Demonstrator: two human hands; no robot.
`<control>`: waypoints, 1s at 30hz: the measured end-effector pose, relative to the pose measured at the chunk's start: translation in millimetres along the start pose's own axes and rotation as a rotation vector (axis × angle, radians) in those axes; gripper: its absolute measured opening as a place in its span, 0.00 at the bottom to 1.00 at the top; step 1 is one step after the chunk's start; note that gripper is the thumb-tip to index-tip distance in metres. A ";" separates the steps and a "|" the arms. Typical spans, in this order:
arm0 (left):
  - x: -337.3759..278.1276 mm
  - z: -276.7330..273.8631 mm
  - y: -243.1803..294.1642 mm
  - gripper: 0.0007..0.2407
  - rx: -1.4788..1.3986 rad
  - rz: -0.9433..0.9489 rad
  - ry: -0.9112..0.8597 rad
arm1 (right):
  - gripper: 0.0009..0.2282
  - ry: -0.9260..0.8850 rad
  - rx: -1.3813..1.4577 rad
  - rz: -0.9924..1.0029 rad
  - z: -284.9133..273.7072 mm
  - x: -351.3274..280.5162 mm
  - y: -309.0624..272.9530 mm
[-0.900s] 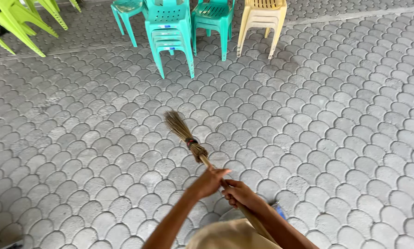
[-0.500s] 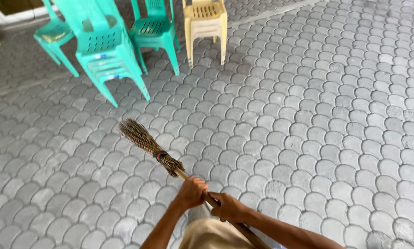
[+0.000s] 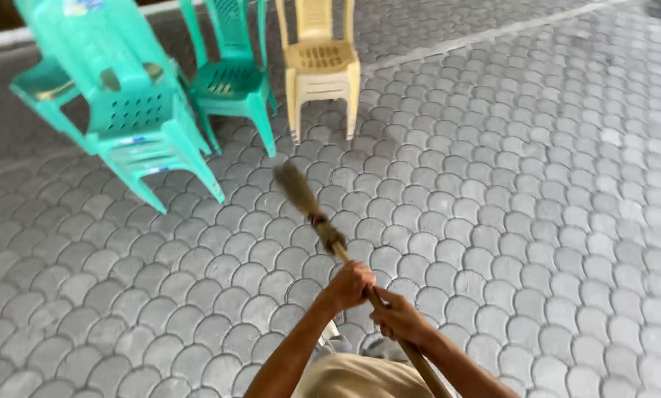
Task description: Sweeping the outdoor paved area with a broom.
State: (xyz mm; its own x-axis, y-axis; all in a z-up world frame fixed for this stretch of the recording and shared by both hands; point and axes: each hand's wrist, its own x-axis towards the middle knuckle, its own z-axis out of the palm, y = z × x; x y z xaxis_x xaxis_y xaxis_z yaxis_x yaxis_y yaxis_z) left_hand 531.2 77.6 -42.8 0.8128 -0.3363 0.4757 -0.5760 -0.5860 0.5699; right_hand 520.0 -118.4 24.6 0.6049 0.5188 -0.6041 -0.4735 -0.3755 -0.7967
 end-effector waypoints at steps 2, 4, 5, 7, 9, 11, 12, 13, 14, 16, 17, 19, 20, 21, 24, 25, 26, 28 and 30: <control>12.5 -17.5 -3.6 0.06 0.015 -0.055 0.054 | 0.25 -0.039 0.076 0.048 1.5 8.3 -38.0; 25.1 -39.5 -23.2 0.06 0.045 -0.104 0.115 | 0.28 -0.083 0.145 0.087 0.3 32.4 -73.5; 25.6 -49.1 -38.6 0.06 0.085 -0.126 0.146 | 0.26 -0.159 0.163 0.048 0.2 50.0 -85.2; -0.2 -55.2 -33.8 0.07 0.122 -0.204 0.195 | 0.25 -0.269 0.159 0.057 9.5 62.8 -82.1; -8.3 -89.0 -45.4 0.04 0.197 -0.319 0.309 | 0.28 -0.336 0.092 0.151 26.1 102.0 -107.2; -27.3 -100.6 -62.1 0.05 0.327 -0.459 0.341 | 0.30 -0.507 0.098 0.165 43.5 116.5 -129.5; -46.9 -106.5 -68.8 0.09 0.417 -0.573 0.310 | 0.32 -0.634 0.169 0.191 60.1 121.4 -132.7; -59.9 -109.9 -44.9 0.09 0.423 -0.613 0.318 | 0.32 -0.661 0.155 0.218 71.7 119.7 -129.9; -63.9 -129.0 -35.4 0.05 0.411 -0.664 0.482 | 0.32 -0.670 0.087 0.213 87.8 126.2 -138.1; -83.4 -150.0 -29.1 0.05 0.403 -0.723 0.643 | 0.32 -0.691 0.021 0.216 117.9 134.8 -150.2; -99.6 -153.4 -34.5 0.06 0.464 -0.751 0.718 | 0.29 -0.728 0.023 0.262 132.9 139.1 -154.5; -129.8 -162.5 -52.6 0.07 0.535 -0.790 0.809 | 0.26 -0.778 0.007 0.314 167.2 156.9 -168.3; -146.5 -164.4 -61.3 0.06 0.562 -0.862 0.828 | 0.29 -0.796 -0.110 0.302 185.8 164.6 -171.7; -164.7 -167.1 -69.6 0.06 0.588 -0.934 0.846 | 0.31 -0.813 -0.228 0.289 206.2 171.8 -174.6; -223.2 -193.9 -93.1 0.08 0.511 -1.012 0.862 | 0.23 -0.877 -0.304 0.330 274.5 210.4 -167.8; -242.3 -204.7 -108.1 0.08 0.528 -1.023 0.872 | 0.23 -0.897 -0.314 0.328 300.5 225.0 -167.3; -263.6 -216.7 -121.0 0.07 0.523 -1.077 0.884 | 0.21 -0.902 -0.327 0.356 328.7 238.8 -166.2; -301.3 -253.3 -139.3 0.07 0.532 -1.153 0.909 | 0.19 -0.930 -0.355 0.394 384.7 274.7 -160.0; -335.8 -293.9 -141.1 0.08 0.526 -1.070 0.876 | 0.23 -0.966 -0.336 0.396 438.4 312.6 -142.4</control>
State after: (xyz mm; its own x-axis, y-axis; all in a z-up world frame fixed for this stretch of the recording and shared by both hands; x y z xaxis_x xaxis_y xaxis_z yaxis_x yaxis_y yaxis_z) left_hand 314.0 489.9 -86.1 0.4008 0.8475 0.3479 0.5016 -0.5208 0.6907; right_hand 495.9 433.9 -42.6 -0.3776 0.6436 -0.6657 -0.2364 -0.7621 -0.6028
